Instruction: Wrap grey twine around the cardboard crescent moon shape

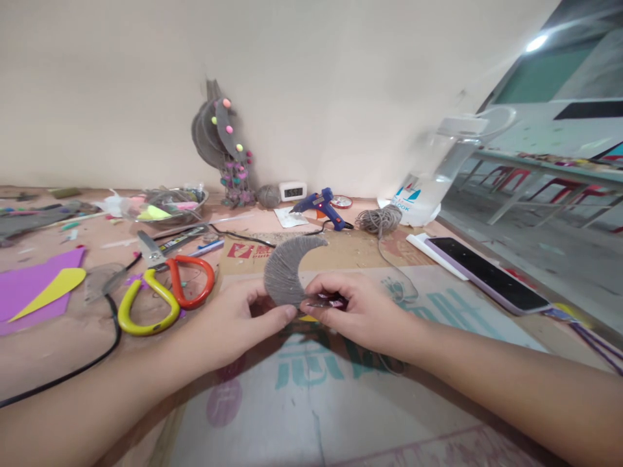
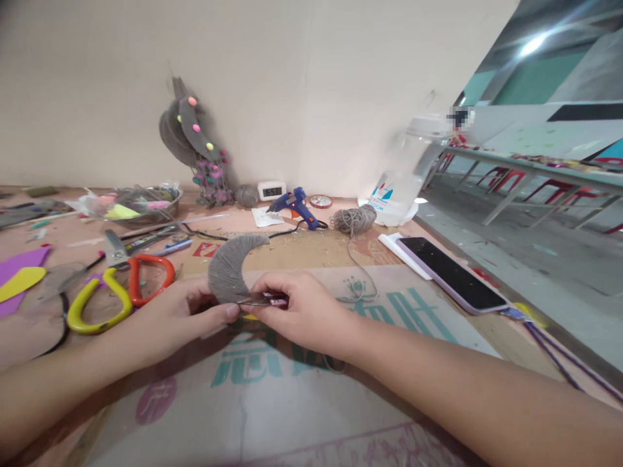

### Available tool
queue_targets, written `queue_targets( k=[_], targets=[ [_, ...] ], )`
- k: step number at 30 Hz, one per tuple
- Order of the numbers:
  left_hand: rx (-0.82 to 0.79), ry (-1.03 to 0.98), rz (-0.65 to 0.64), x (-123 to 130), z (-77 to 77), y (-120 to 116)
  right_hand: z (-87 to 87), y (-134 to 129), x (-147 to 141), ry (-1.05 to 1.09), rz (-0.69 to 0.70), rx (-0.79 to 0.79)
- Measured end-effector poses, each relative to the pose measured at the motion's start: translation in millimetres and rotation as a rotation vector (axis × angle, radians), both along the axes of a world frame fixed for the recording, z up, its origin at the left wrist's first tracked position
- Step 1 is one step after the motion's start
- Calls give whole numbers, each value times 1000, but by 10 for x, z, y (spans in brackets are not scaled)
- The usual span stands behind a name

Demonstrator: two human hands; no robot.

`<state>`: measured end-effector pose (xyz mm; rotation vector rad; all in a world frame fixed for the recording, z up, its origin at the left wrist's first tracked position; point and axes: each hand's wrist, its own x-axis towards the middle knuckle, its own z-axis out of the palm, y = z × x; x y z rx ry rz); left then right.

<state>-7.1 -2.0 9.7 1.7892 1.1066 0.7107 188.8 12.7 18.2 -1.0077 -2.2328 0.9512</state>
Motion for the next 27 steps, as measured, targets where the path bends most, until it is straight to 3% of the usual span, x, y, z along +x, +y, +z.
queue_targets(
  k=[8,17,27],
  targets=[
    [8,-70,-82,-4,10,20,6,4,-8,9,8,-36],
    [-47,-77,-5,-1,89,-3,14,12,-10,37,-31,-78],
    [-44,37,-9,-18,-20,26,-17,16,-2,2,-2,-46]
  ],
)
